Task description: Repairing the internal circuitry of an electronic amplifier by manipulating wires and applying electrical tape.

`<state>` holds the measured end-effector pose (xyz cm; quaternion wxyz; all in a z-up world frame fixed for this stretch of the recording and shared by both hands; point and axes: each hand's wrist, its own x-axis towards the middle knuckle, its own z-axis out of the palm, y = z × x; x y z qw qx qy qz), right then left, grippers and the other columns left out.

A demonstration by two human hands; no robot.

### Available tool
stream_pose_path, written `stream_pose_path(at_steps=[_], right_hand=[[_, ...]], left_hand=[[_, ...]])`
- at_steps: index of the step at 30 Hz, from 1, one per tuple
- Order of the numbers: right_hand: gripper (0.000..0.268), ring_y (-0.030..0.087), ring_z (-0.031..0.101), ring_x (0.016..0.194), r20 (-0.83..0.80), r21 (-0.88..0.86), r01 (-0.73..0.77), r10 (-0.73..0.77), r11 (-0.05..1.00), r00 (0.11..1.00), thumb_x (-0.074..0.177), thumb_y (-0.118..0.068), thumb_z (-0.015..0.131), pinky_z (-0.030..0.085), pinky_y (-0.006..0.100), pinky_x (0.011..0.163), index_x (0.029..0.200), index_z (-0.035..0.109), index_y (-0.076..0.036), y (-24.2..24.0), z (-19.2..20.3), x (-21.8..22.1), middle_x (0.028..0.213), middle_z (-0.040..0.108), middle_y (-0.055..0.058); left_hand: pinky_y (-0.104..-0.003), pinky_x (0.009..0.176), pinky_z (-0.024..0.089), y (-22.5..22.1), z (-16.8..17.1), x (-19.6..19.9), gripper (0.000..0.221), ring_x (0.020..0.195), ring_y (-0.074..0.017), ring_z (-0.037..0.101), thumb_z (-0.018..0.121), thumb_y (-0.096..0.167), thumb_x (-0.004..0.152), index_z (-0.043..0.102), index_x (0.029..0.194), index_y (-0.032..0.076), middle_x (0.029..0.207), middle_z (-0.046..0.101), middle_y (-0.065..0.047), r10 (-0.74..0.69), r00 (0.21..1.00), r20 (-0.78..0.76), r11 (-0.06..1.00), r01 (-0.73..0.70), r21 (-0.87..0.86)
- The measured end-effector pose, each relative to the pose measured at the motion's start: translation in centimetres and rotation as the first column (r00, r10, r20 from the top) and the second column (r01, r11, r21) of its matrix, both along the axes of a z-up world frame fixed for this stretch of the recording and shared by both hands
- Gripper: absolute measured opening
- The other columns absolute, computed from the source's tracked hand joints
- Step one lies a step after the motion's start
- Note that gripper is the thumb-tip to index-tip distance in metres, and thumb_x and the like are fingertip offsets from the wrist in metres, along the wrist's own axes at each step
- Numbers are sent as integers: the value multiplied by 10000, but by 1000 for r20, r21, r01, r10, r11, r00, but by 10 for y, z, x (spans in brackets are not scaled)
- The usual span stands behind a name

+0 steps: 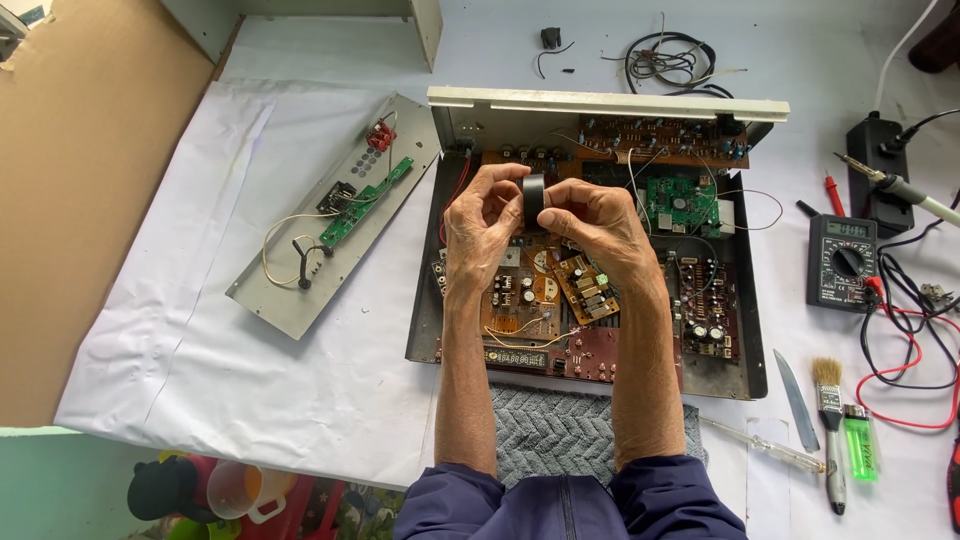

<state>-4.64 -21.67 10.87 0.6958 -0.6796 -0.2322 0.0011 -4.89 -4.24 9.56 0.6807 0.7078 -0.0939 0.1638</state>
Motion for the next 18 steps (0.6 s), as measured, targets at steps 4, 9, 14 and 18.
stream_pose_path(at_steps=[4,9,14,18], right_hand=[[144,102,606,822,14,4,-29,29,1000,999,948,-114,772,591,287,731,956,752,28,-1,-1,1,858,664,100],[157,124,635,808,-36,103,-51,55,993,998,972,-97,728,597,293,703,943,729,57,2,2,-2,847,643,117],[229,144,618,853,51,20,-50,49,999,997,832,-100,858,582,320,768,967,733,35,3,18,-11,877,638,106],[263,158,601,861,134,-77,-37,47,996,990,794,-80,888,574,335,794,991,746,21,0,20,-10,859,629,95]], left_hand=[[-271,594,638,1,-4,4,177,667,-113,672,725,64,929,742,1093,129,813,679,-58,24,1000,9,1000,-24,3],[-251,594,619,1,-6,4,131,685,-121,674,739,76,921,752,1040,128,825,689,-73,34,999,35,999,-35,36],[-230,550,615,2,-3,2,70,617,-100,677,761,122,909,745,972,97,759,704,-78,56,998,-6,998,-56,-3],[-226,456,589,0,-5,5,103,501,-112,680,792,166,878,739,871,78,648,689,-70,72,996,-61,997,-73,-9]])
